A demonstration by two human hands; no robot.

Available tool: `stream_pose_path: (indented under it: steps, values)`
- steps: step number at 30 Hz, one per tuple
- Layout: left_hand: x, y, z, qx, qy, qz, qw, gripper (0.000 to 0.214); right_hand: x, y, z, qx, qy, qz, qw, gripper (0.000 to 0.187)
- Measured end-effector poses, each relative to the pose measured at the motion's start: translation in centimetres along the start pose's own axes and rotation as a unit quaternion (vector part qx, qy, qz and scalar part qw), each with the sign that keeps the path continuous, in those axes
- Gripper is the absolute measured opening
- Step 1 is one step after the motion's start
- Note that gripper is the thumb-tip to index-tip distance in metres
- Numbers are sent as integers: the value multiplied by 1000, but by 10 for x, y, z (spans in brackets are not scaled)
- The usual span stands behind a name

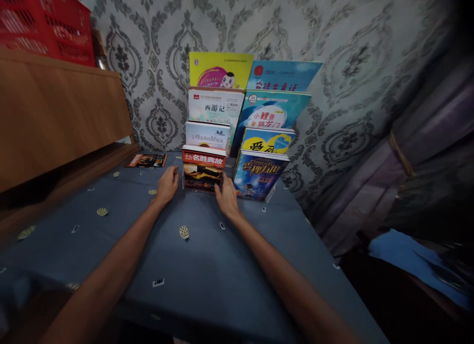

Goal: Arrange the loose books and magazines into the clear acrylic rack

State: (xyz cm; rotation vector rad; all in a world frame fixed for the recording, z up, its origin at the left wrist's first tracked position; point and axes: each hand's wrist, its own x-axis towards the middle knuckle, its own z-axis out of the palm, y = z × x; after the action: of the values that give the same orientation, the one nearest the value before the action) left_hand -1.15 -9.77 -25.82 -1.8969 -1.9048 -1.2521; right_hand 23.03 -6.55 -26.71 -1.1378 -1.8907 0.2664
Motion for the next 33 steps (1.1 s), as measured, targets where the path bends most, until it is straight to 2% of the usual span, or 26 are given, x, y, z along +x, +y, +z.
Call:
stream_pose_path:
  steps: [2, 4, 7, 10, 13, 16, 24, 30, 33]
  values:
    - [-3, -11, -2, 80, -43, -40, 995, 32, -11, 1, 7, 4, 13, -4, 1000, 62]
    - [-6, -22, -4, 170, -96, -95, 976, 32, -22, -2, 11, 5, 28, -14, 999, 66]
    - [-9, -33, -4, 230, -133, -140, 954, 30, -40, -12, 9, -2, 46, -33, 998, 66]
    - [-8, -39, -1, 231, -137, -133, 954, 32, -53, -24, 0, 4, 26, -52, 998, 53]
    - [-3, -42, 1, 237, -145, -125, 952, 35, -60, -29, -6, 20, -81, -74, 994, 36]
    - [5, -48, 1, 245, -155, -119, 950, 37, -65, -27, -4, 1, -166, -92, 982, 32]
    - [32, -68, -10, 271, -193, -88, 939, 36, -70, -34, -2, -95, -196, -135, 967, 28]
    - [62, -91, -16, 294, -225, -81, 925, 35, -69, -41, -3, -111, -222, -113, 962, 27]
    - [83, -107, -12, 285, -246, -50, 925, 34, -70, -41, -2, -108, -226, -107, 962, 26]
